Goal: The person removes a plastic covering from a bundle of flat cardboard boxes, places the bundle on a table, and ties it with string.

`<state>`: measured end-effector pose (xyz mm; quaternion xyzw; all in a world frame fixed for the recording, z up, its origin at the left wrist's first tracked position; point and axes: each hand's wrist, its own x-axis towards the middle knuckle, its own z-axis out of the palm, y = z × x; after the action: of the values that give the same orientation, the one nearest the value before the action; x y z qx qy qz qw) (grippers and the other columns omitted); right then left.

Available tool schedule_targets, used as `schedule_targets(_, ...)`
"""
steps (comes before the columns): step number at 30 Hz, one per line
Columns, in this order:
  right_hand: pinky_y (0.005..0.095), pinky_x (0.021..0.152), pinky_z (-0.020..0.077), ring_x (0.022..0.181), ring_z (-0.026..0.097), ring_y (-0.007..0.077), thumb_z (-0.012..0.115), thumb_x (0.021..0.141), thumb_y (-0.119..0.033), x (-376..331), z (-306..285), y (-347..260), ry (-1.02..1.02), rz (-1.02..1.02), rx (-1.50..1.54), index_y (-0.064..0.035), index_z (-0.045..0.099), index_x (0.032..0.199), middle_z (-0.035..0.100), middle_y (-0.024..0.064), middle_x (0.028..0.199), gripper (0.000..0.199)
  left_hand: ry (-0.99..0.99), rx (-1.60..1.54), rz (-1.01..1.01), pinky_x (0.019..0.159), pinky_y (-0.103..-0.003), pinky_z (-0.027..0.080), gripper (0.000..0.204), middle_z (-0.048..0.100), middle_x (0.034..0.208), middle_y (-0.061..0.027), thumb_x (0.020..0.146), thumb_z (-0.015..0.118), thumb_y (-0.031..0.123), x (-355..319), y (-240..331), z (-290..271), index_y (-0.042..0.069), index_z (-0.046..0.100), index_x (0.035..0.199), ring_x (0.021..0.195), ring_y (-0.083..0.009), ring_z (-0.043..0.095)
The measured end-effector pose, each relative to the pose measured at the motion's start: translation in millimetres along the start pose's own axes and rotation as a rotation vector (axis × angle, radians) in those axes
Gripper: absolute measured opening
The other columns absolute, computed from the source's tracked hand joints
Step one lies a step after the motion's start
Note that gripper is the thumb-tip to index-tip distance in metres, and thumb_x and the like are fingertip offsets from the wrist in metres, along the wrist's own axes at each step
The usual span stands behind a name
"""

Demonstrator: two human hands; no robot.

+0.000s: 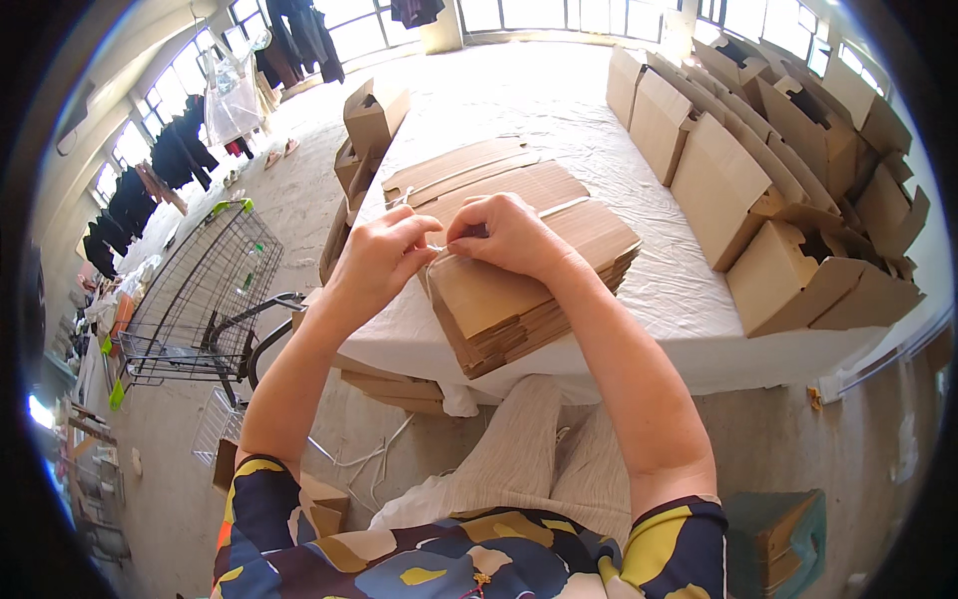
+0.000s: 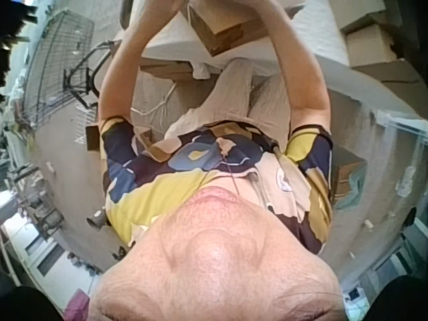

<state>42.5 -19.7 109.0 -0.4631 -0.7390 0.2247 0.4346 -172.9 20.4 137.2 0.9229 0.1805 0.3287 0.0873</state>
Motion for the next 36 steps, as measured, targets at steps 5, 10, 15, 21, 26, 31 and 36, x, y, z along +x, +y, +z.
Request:
schedule_targets(5, 0.0305, 0.074, 0.0530, 0.076, 0.067, 0.0184, 0.071, 0.078, -0.013, 0.4, 1.6, 4.0, -0.005, 0.037, 0.000, -0.0061, 0.076, 0.090, 0.072, 0.0096, 0.081, 0.015, -0.160, 0.302, 0.067, 0.063, -0.041, 0.054, 0.011, 0.062, 0.086, -0.0158, 0.082, 0.062, 0.002, 5.0, 5.3, -3.5, 0.000, 0.062, 0.093, 0.075, -0.0335, 0.066)
schedule_targets(10, 0.0310, 0.074, 0.0530, 0.077, 0.068, 0.0196, 0.071, 0.078, -0.013, 0.0, 0.2, 5.8, 0.001, 0.015, -0.007, -0.0064, 0.076, 0.091, 0.072, 0.0103, 0.082, 0.016, -0.172, 0.474, 0.182, 0.063, -0.041, 0.054, 0.011, 0.060, 0.079, -0.0140, 0.080, 0.058, -0.001, 8.9, 7.6, 0.1, 0.002, 0.062, 0.090, 0.074, -0.0327, 0.067)
schedule_targets(15, 0.0313, 0.074, 0.0530, 0.077, 0.068, 0.0205, 0.071, 0.077, -0.013, -0.2, 0.3, 6.1, 0.003, 0.011, -0.014, -0.0063, 0.076, 0.091, 0.072, 0.0110, 0.082, 0.016, -0.258, 0.633, 0.207, 0.062, -0.038, 0.055, 0.013, 0.062, 0.078, -0.0098, 0.082, 0.059, 0.000, 12.3, 8.3, 2.8, 0.003, 0.062, 0.094, 0.072, -0.0274, 0.069)
schedule_targets(21, 0.0318, 0.074, 0.0532, 0.076, 0.068, 0.0208, 0.071, 0.078, -0.013, 0.6, 1.5, 5.2, 0.008, 0.023, -0.041, -0.0061, 0.076, 0.092, 0.072, 0.0110, 0.082, 0.015, -0.300, 0.679, 0.239, 0.059, -0.035, 0.055, 0.011, 0.067, 0.080, -0.0090, 0.086, 0.059, 0.006, 16.3, 4.2, -3.0, 0.006, 0.063, 0.096, 0.072, -0.0239, 0.070)
schedule_targets(26, 0.0317, 0.074, 0.0533, 0.075, 0.068, 0.0200, 0.072, 0.078, -0.014, 0.2, 0.3, 3.8, -0.016, 0.063, -0.016, -0.0066, 0.076, 0.091, 0.072, 0.0108, 0.081, 0.015, -0.288, 0.417, 0.032, 0.066, -0.043, 0.054, 0.011, 0.066, 0.076, -0.0146, 0.088, 0.057, 0.011, 21.5, 4.7, -18.2, 0.004, 0.063, 0.094, 0.072, -0.0323, 0.068)
schedule_targets(31, 0.0316, 0.073, 0.0534, 0.074, 0.067, 0.0197, 0.072, 0.078, -0.014, 0.6, 0.5, 6.5, -0.007, 0.045, -0.031, -0.0070, 0.076, 0.090, 0.072, 0.0106, 0.080, 0.014, -0.362, 0.285, -0.073, 0.067, -0.044, 0.052, 0.016, 0.065, 0.072, -0.0173, 0.091, 0.057, 0.017, 20.7, 9.0, -28.6, 0.002, 0.062, 0.089, 0.071, -0.0356, 0.066)
schedule_targets(36, 0.0315, 0.073, 0.0533, 0.076, 0.067, 0.0196, 0.071, 0.078, -0.013, 1.4, 2.1, 4.6, -0.011, 0.042, -0.001, -0.0071, 0.076, 0.089, 0.072, 0.0101, 0.081, 0.013, -0.346, 0.330, 0.009, 0.067, -0.045, 0.051, 0.017, 0.065, 0.074, -0.0166, 0.089, 0.057, 0.019, 17.4, 0.1, -15.1, 0.003, 0.062, 0.087, 0.072, -0.0356, 0.066)
